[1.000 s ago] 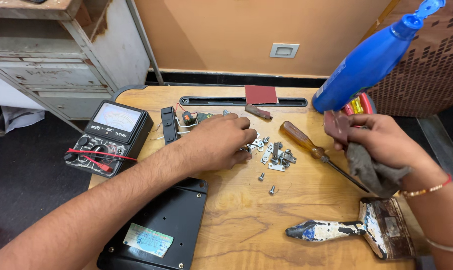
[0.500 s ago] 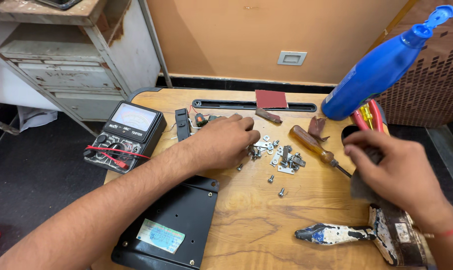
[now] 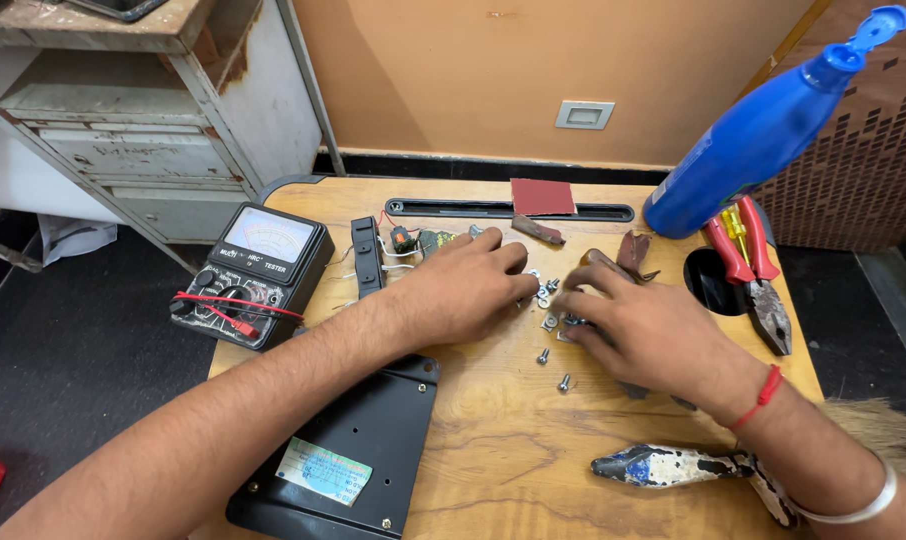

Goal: The person unscrews the back panel of an electronic device using a screwdriver, removes a small circuit board component, wipes the interior with a cloth, and then screws the back panel back on.

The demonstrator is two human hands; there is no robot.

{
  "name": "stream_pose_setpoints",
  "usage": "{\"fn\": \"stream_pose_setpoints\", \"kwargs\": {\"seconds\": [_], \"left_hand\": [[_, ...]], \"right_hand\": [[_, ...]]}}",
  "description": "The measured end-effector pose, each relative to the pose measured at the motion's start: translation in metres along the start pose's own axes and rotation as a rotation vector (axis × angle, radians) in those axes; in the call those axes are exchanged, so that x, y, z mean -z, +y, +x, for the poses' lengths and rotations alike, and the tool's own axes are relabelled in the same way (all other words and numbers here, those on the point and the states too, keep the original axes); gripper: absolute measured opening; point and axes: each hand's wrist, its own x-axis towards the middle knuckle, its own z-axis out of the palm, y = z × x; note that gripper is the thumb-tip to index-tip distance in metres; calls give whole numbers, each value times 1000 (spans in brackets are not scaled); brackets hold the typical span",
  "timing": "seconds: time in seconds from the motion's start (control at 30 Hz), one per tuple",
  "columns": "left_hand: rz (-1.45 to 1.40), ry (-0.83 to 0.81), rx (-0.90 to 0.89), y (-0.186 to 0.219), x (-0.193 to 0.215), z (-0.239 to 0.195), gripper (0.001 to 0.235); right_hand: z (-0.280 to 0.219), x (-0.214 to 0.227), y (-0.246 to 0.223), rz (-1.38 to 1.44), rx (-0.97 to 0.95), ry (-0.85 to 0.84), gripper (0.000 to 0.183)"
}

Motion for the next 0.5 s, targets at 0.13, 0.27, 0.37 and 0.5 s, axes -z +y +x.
{"fn": "stream_pose_setpoints", "kwargs": {"seconds": [0.13, 0.27, 0.37, 0.5], "left_hand": [[33, -37, 28, -10, 0, -5, 26], [44, -13, 42, -10, 5, -4, 24], [-38, 22, 19, -3, 4, 4, 31], [-64, 22, -14, 3, -1, 12, 22]], "right_hand": [[-12, 3, 3, -40, -121, -68, 30], [-24, 9, 3, -31, -194, -51, 36], [-23, 6, 1, 29, -36, 134, 29], [-8, 0, -5, 50, 112, 120, 31]]}}
